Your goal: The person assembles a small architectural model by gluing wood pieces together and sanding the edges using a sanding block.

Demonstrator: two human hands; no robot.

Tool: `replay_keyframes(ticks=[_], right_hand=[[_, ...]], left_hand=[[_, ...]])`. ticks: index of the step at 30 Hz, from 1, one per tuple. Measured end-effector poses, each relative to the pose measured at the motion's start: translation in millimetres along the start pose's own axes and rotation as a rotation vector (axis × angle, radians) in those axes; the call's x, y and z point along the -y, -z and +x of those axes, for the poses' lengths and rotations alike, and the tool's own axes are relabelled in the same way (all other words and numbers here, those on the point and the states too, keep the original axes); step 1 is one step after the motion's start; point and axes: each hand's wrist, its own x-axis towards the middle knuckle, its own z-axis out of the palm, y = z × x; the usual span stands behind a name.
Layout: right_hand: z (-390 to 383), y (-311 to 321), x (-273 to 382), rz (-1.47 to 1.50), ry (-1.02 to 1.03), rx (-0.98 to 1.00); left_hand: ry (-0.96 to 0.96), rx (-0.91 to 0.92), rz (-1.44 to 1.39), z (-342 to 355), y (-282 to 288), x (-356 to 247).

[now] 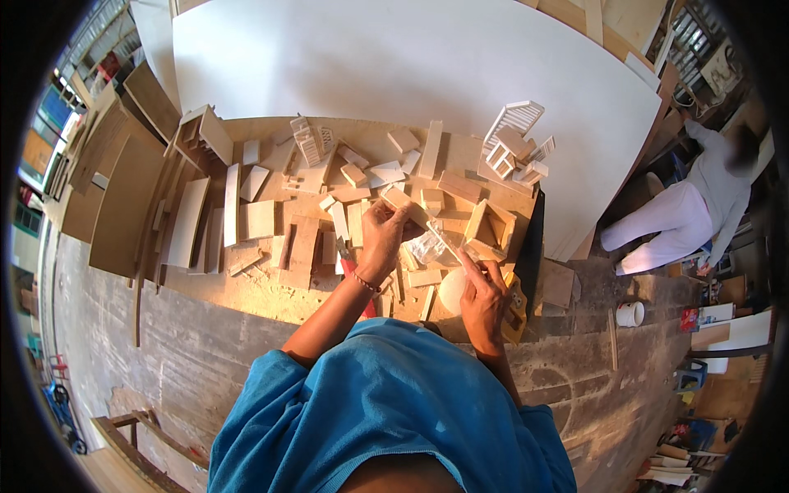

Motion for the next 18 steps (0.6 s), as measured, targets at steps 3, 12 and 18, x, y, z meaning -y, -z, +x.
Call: replay_keyframes(ticks=[3,12,18], right_hand=[[-4.2,2.8,-0.6,0.046,0.006,0.044],[-2.6,-11.7,-6.8,0.219,-0.031,-0.064],[-10.9,-11.1,-12.4,0.147,-0.020,-0.064]], left_hand=[[0.043,-0.054,-0.022,-0.1,0.7,-0.8],[0.186,-0.026,-0.086,1.1,1.8,2.2],[0.218,-0.069,-0.160,4.2,3.8,-4.8]])
